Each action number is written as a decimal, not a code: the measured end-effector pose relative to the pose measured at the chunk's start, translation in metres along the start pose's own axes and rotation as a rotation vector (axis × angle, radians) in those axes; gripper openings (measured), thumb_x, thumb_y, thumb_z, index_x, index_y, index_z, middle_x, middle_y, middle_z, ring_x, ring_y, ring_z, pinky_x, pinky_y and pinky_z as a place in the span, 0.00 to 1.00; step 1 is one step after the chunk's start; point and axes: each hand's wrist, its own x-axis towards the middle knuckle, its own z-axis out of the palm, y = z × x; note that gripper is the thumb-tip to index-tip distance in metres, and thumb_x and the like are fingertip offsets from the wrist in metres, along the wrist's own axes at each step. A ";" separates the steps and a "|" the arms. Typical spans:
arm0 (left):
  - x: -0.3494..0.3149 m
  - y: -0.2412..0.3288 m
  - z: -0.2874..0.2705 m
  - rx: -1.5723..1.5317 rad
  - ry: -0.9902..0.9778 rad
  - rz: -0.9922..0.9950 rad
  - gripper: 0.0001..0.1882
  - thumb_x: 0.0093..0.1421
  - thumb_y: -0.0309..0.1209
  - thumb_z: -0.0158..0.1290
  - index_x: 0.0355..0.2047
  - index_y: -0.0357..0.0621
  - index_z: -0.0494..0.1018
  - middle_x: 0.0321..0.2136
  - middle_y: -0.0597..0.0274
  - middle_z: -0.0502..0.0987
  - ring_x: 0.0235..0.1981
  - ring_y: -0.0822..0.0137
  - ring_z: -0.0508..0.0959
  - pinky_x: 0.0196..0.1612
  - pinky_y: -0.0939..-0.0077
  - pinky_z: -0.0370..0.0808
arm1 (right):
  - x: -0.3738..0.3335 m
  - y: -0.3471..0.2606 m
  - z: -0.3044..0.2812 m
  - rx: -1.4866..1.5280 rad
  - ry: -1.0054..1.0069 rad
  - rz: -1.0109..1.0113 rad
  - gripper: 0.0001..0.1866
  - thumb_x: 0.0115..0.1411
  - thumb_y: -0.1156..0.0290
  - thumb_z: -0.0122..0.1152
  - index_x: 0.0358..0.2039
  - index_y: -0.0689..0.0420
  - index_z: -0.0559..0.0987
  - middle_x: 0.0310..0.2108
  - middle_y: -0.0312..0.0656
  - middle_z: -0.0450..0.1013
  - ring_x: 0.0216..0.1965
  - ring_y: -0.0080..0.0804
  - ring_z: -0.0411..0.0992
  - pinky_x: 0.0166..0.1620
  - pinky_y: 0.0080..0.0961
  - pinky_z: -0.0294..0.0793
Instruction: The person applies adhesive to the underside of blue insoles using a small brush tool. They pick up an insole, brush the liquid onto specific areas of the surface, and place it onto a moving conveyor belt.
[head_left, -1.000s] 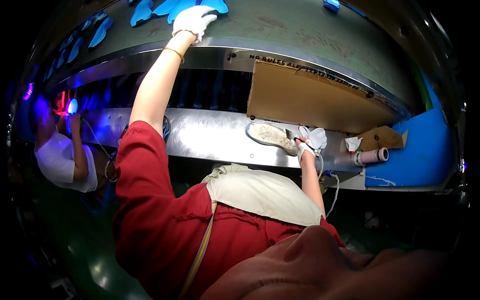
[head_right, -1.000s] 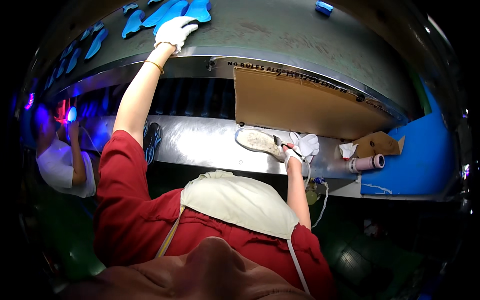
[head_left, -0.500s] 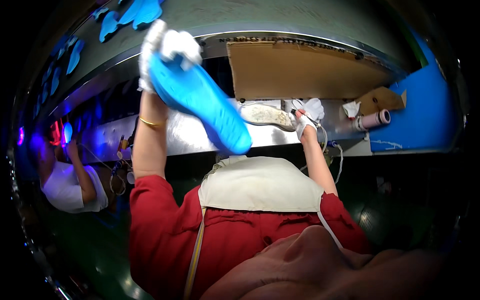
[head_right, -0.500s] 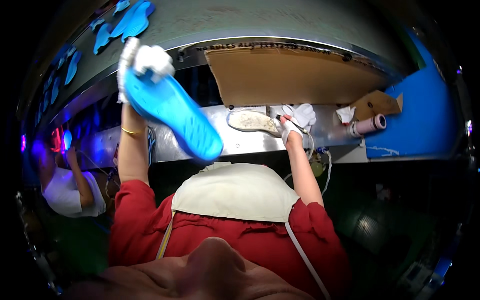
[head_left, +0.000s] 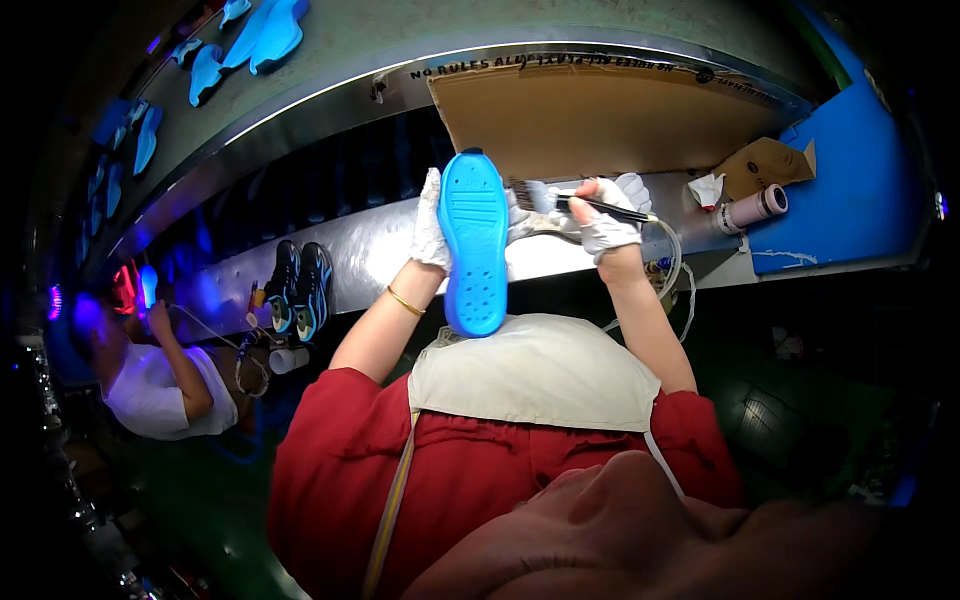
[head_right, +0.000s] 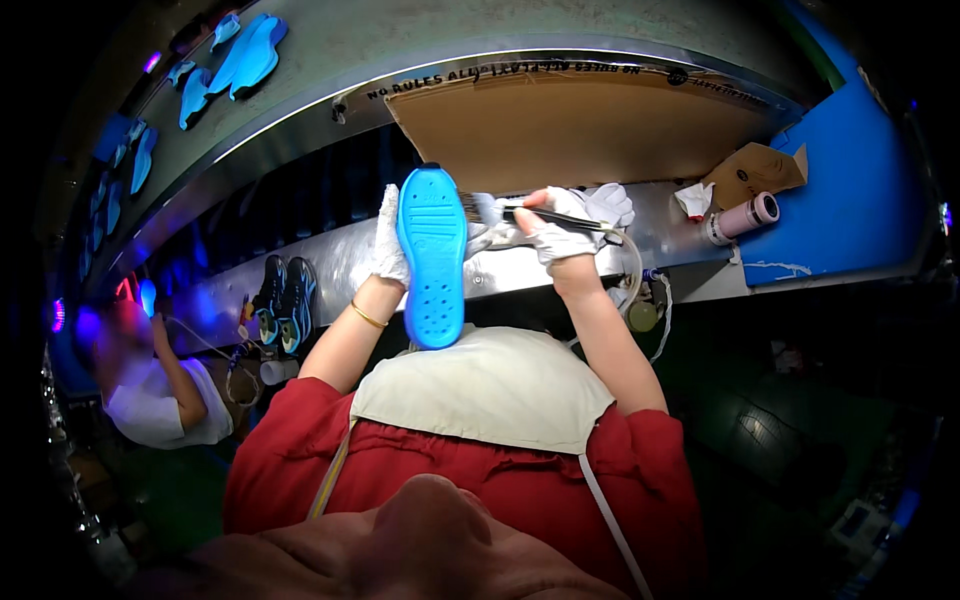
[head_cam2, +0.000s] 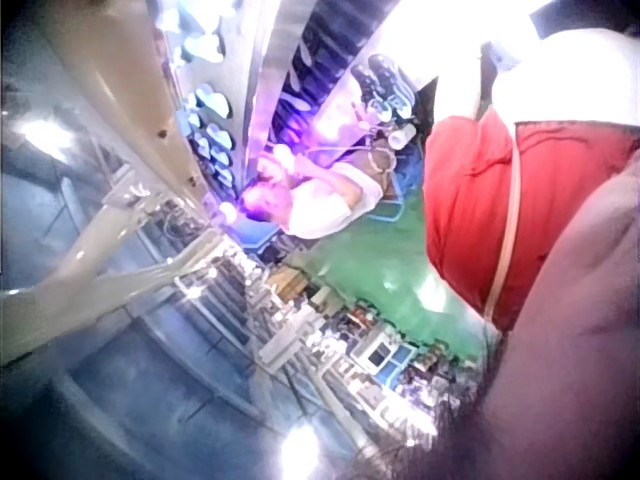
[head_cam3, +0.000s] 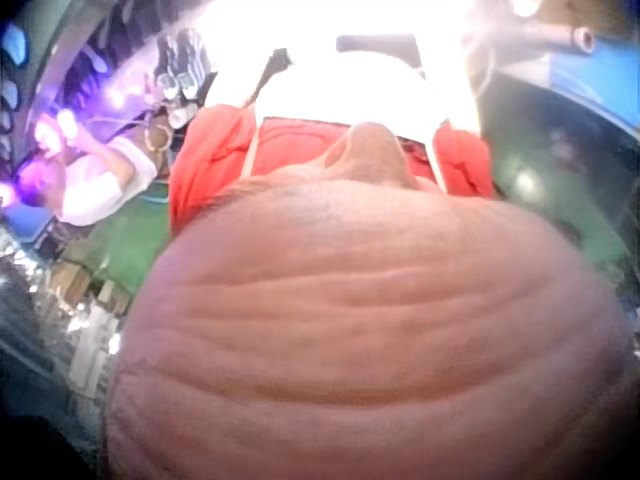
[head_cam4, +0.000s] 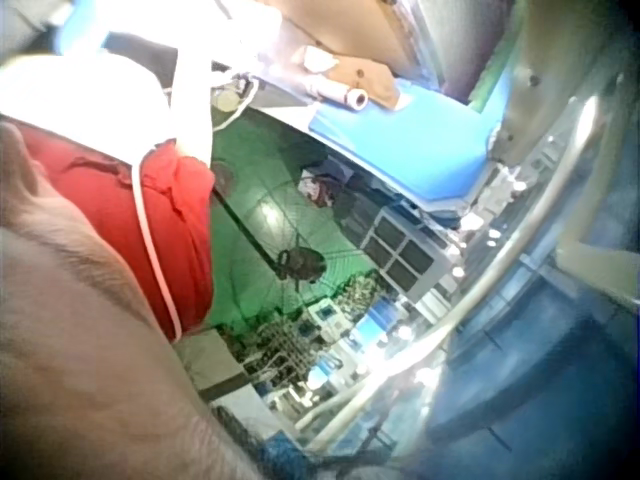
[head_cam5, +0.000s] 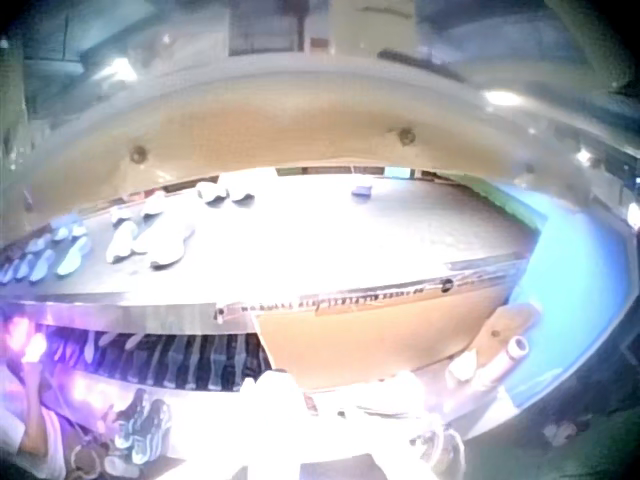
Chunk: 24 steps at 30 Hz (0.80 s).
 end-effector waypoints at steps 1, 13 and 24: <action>0.004 -0.001 0.005 0.129 -0.015 0.108 0.48 0.60 0.72 0.37 0.63 0.44 0.62 0.56 0.47 0.71 0.56 0.48 0.74 0.58 0.42 0.73 | 0.004 -0.002 0.012 -0.002 -0.016 -0.016 0.06 0.62 0.77 0.62 0.38 0.56 0.75 0.34 0.30 0.70 0.35 0.15 0.68 0.40 0.14 0.67; 0.003 -0.047 0.041 0.075 -0.016 0.443 0.48 0.58 0.75 0.35 0.64 0.51 0.62 0.56 0.54 0.72 0.49 0.58 0.77 0.54 0.63 0.77 | 0.015 -0.008 0.058 -0.210 0.091 -0.252 0.07 0.61 0.78 0.63 0.38 0.62 0.73 0.31 0.38 0.75 0.31 0.19 0.74 0.36 0.17 0.74; 0.003 -0.036 0.028 0.202 -0.013 0.346 0.53 0.58 0.75 0.36 0.66 0.42 0.57 0.62 0.44 0.65 0.61 0.50 0.69 0.64 0.55 0.67 | 0.001 0.002 0.059 -0.083 0.015 -0.215 0.09 0.60 0.81 0.62 0.38 0.60 0.71 0.33 0.39 0.76 0.32 0.20 0.76 0.37 0.17 0.76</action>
